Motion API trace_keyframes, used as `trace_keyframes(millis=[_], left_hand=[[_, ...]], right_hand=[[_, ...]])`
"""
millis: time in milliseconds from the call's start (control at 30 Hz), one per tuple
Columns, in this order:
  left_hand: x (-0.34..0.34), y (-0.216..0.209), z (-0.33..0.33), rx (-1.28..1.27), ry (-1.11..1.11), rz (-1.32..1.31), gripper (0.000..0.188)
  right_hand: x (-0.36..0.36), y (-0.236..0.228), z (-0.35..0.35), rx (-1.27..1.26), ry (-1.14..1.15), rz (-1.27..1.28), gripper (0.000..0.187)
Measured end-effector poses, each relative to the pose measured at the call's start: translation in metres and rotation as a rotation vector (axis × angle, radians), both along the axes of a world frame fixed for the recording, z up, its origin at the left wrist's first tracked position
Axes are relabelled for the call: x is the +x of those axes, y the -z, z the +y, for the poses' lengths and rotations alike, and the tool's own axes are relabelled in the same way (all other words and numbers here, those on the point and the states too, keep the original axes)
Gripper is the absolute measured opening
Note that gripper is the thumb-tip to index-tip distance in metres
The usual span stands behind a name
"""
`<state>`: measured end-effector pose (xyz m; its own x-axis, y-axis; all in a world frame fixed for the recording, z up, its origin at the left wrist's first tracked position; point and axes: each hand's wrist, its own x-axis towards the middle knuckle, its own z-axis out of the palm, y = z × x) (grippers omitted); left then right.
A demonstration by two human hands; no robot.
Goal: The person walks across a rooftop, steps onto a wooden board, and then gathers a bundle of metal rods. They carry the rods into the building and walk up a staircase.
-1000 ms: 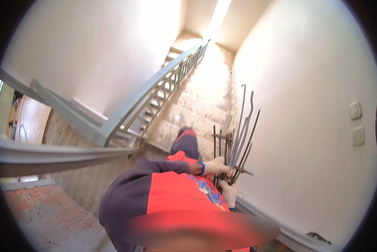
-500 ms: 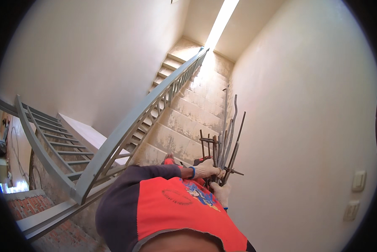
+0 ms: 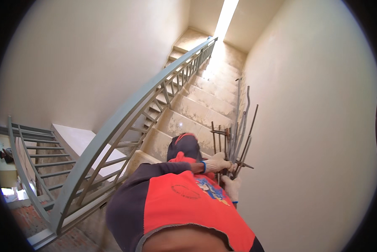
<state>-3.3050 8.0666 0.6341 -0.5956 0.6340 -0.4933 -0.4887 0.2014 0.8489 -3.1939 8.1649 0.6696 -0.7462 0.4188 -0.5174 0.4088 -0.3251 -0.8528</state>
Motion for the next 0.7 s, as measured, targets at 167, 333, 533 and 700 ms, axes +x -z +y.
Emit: trace_keyframes(millis=[167,333,533,700], left_hand=[[-0.061,-0.006,0.053,0.205,0.012,-0.178,0.020],[-0.120,0.012,0.070,0.202,0.079,-0.154,0.023],[-0.226,0.121,0.085,0.249,0.029,-0.078,0.017],[-0.277,0.146,0.105,0.065,0.031,-0.105,0.016]], right_hand=[[-0.055,-0.021,0.061,0.098,-0.111,-0.198,0.025],[-0.111,-0.005,0.074,0.065,-0.067,-0.213,0.026],[-0.207,0.113,0.081,-0.043,-0.010,-0.056,0.027],[-0.272,0.118,0.114,0.076,-0.112,-0.167,0.023]])
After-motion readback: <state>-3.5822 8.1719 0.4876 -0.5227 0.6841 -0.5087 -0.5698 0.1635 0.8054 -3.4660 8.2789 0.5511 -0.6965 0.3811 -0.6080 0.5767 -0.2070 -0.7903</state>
